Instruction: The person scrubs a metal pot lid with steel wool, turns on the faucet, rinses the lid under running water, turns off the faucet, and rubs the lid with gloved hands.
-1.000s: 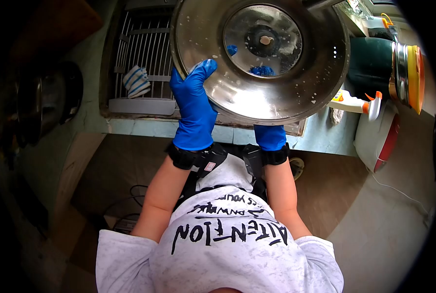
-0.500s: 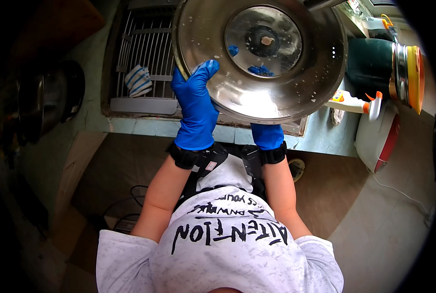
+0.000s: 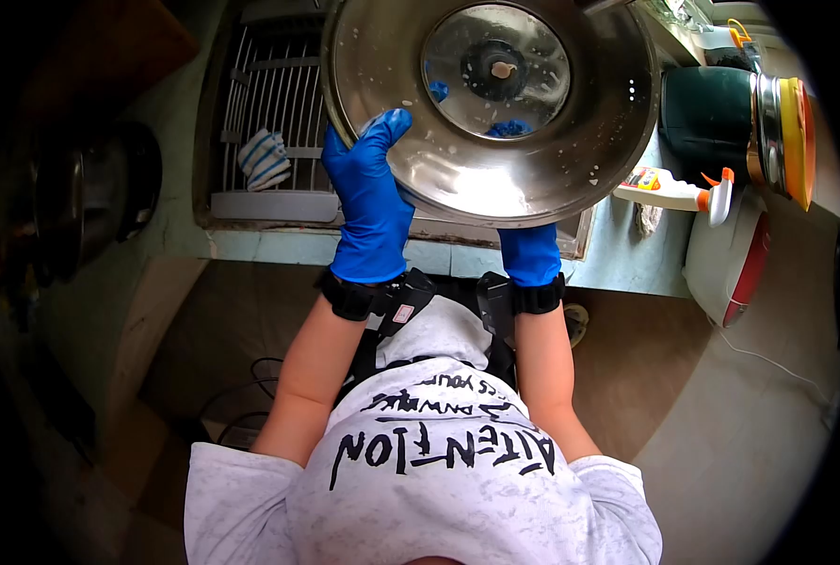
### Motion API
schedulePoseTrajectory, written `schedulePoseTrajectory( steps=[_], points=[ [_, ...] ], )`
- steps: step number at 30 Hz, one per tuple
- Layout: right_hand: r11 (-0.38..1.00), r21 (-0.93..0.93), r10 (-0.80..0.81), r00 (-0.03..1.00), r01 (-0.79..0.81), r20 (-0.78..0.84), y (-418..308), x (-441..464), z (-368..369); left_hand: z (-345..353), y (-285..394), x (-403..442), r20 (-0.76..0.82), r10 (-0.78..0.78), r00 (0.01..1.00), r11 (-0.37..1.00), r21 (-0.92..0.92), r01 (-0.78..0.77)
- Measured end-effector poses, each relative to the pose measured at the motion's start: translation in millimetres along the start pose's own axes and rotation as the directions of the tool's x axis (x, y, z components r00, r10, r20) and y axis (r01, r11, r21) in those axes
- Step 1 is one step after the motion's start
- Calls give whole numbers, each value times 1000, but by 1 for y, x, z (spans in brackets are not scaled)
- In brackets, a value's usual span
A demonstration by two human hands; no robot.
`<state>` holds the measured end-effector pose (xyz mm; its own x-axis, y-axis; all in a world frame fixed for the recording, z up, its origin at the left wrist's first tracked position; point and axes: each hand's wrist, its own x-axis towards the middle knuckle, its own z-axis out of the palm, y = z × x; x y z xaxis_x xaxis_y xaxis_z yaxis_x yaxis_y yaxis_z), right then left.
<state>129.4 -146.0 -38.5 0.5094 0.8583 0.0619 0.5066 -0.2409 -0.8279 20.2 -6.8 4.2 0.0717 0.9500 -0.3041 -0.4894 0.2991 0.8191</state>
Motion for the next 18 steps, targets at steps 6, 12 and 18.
schedulePoseTrajectory(
  steps=[6,12,18],
  points=[
    [922,-370,-58,984,117,168,1,-8,-5,-1,-2,-1,5,-2,1000,1000,-13,2],
    [886,-421,-101,967,194,233,15,-14,5,-1,-2,-1,-4,-17,1000,1000,10,17],
    [827,-512,-134,966,232,222,13,-14,4,-1,-6,-1,-17,-27,999,1000,-12,27]
  ],
)
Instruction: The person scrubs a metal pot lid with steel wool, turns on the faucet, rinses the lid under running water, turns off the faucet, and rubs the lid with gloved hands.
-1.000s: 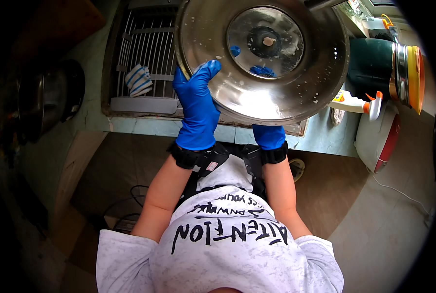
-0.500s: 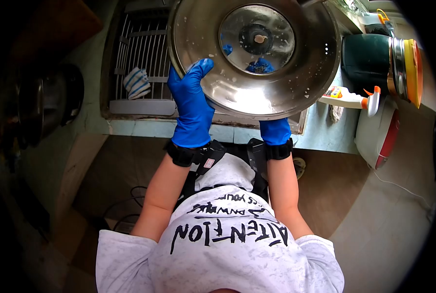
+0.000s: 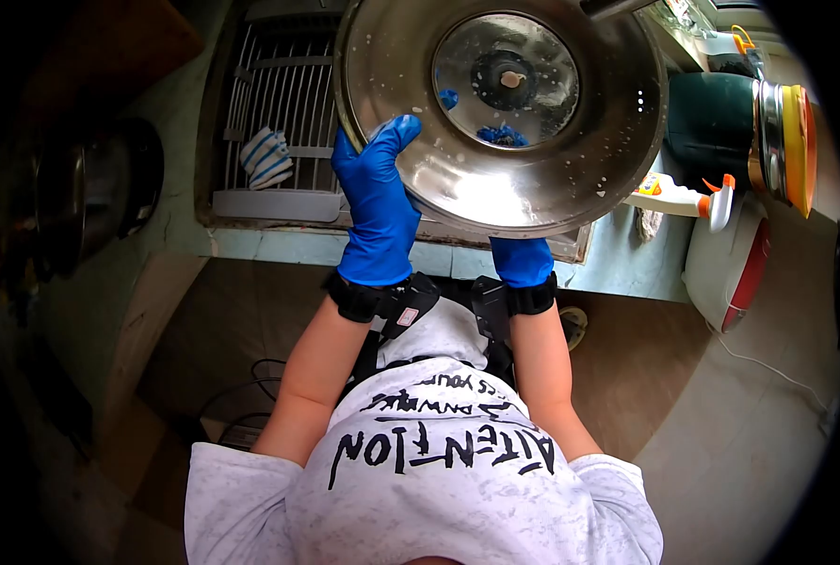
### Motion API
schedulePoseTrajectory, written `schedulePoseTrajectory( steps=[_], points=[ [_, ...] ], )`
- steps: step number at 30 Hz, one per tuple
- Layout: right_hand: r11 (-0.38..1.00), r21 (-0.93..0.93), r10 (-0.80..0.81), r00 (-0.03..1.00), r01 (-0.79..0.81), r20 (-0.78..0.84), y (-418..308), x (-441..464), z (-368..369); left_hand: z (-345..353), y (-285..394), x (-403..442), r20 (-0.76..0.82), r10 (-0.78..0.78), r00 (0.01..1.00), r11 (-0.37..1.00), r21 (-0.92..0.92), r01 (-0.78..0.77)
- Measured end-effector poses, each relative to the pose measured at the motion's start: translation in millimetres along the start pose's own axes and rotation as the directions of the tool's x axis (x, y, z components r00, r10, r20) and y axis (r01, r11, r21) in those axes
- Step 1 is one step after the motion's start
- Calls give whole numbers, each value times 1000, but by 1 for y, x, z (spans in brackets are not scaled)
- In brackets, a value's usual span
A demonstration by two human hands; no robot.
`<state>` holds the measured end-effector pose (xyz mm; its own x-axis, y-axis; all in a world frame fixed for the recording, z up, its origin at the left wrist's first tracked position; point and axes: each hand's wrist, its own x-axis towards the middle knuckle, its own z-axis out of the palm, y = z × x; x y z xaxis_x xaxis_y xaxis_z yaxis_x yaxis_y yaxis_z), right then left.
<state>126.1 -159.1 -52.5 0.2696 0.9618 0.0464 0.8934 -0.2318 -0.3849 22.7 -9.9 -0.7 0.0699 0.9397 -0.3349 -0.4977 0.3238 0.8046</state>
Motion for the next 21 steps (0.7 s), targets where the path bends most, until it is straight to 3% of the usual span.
schedulePoseTrajectory(
  steps=[2,4,7,11,16,21],
  points=[
    [993,-107,-49,999,48,-7,0,0,1,0,0,0,-3,-7,1000,1000,-9,7],
    [998,34,45,999,-45,14,2,1,3,3,2,-2,-9,-5,1000,1000,1,5],
    [996,67,57,998,-59,28,1,1,2,5,2,-3,-2,-11,1000,1000,-5,11],
    [998,56,5,1000,-4,-17,-6,3,1,5,0,-1,7,-14,1000,999,-48,14],
    [997,66,45,998,-42,-41,-11,4,2,4,1,1,35,27,999,999,36,-28],
    [991,90,103,995,-102,-6,6,-2,-5,5,-3,0,-2,-32,999,999,-19,32]
  ],
)
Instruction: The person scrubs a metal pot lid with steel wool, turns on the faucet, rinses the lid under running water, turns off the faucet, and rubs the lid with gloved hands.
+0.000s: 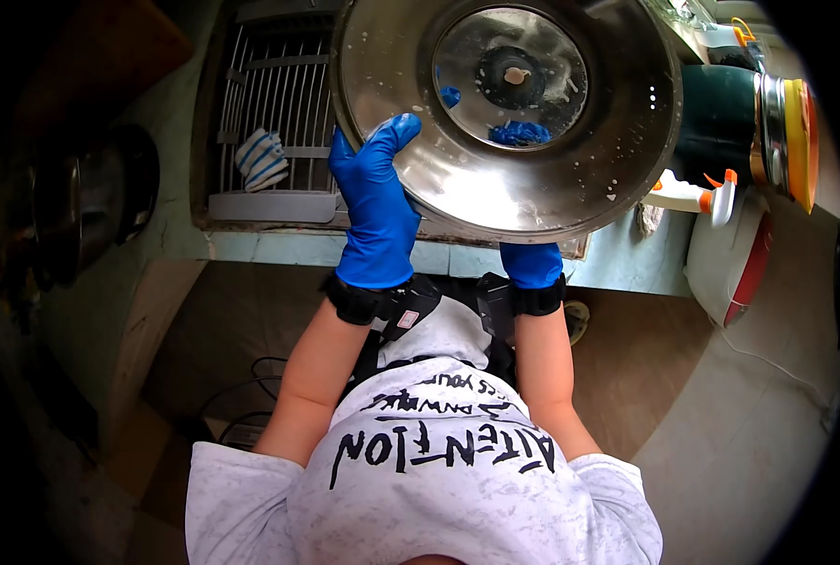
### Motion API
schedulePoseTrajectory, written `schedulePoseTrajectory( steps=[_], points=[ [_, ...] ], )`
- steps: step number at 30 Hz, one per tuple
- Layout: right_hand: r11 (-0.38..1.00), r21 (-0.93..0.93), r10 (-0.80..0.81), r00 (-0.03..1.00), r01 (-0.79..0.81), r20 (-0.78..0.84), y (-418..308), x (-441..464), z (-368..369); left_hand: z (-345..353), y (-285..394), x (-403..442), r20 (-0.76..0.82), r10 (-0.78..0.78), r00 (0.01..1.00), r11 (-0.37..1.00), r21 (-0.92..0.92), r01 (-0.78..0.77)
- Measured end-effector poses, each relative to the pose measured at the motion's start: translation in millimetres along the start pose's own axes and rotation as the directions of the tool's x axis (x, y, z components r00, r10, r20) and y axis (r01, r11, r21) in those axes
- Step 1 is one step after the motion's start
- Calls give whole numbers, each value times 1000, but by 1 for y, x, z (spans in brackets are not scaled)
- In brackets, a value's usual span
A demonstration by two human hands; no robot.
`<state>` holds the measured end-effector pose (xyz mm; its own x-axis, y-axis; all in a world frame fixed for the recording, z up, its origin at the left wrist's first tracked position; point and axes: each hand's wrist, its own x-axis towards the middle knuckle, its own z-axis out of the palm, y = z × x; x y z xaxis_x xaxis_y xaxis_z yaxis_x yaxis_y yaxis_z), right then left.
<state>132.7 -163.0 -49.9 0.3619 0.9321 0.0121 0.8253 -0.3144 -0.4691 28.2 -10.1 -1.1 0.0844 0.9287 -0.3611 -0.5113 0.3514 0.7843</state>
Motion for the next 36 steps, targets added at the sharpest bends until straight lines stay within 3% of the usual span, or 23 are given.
schedulePoseTrajectory(
  steps=[2,4,6,10,14,16,19,24,26,28,35,36],
  points=[
    [998,29,61,997,-62,50,1,-1,-3,-1,-3,0,-8,-39,999,999,-6,39],
    [1000,1,28,1000,-28,6,-4,-2,1,3,-1,-3,8,-6,1000,1000,-13,6],
    [950,-274,-171,983,148,-62,-9,-1,8,6,3,-7,21,10,1000,1000,13,-10],
    [992,-65,-111,993,109,-40,-11,0,5,6,6,-7,25,42,999,998,40,-43],
    [998,-62,19,997,-14,72,-1,-1,-3,4,4,-5,33,48,998,999,7,-48],
    [971,202,120,992,-127,49,1,-3,-4,1,-1,-4,18,-1,1000,997,75,0],
    [989,120,76,996,-82,52,-10,-2,-5,3,1,-5,30,-7,1000,1000,30,7],
    [987,24,-159,986,160,-46,-14,2,6,6,5,-7,43,41,998,999,19,-41],
    [992,44,-111,991,115,-72,-15,4,9,4,6,-6,47,35,998,999,12,-36],
    [967,-109,-247,948,229,-199,-9,4,15,4,6,-6,53,86,995,994,58,-89],
    [944,-97,-328,932,316,-152,-8,-1,15,3,11,-8,16,67,998,998,0,-67],
    [984,51,-166,983,170,-78,-13,-1,15,1,10,-8,16,64,998,997,44,-65]
  ],
)
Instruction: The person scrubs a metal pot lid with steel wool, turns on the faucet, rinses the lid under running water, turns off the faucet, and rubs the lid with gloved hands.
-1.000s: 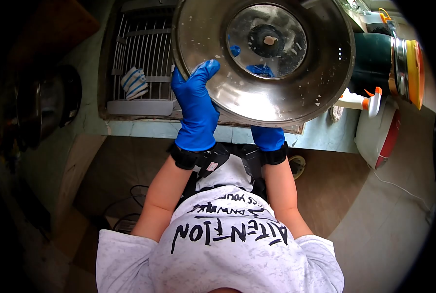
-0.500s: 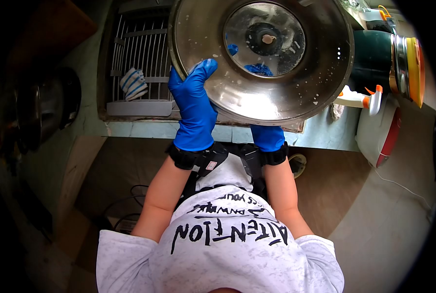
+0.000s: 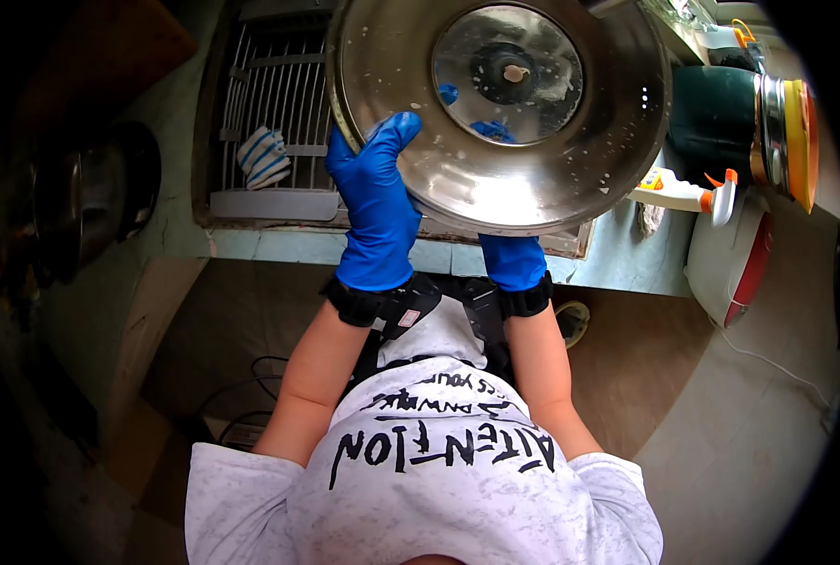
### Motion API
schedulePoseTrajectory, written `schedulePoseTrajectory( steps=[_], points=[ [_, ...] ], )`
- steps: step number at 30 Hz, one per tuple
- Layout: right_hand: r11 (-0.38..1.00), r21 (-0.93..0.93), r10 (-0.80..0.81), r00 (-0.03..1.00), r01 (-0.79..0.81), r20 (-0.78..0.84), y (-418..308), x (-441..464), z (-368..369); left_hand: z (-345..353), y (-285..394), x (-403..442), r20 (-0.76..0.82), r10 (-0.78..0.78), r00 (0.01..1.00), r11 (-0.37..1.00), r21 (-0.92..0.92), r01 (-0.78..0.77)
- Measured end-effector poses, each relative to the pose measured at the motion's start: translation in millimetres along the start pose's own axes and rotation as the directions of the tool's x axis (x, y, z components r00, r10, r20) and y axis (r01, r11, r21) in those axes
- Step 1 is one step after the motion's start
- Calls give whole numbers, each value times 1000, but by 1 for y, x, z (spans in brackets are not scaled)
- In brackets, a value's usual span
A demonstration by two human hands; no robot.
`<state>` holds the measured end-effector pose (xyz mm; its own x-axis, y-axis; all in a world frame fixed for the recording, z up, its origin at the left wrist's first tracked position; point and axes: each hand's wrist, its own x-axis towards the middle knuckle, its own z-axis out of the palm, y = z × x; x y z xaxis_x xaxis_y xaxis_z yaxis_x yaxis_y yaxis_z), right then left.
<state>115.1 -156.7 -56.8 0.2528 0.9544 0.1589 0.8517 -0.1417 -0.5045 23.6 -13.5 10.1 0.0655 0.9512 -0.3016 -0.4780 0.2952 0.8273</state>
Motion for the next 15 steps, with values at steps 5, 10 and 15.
schedulePoseTrajectory(
  steps=[5,10,15],
  points=[
    [996,-19,84,996,-83,39,-5,6,-3,-2,-1,-1,15,17,1000,1000,3,-17],
    [990,-136,-42,997,33,-67,0,4,2,0,1,-3,29,35,999,999,15,-35],
    [993,-80,-95,993,90,-66,-2,5,-4,-1,0,-2,18,25,1000,1000,16,-26]
  ],
)
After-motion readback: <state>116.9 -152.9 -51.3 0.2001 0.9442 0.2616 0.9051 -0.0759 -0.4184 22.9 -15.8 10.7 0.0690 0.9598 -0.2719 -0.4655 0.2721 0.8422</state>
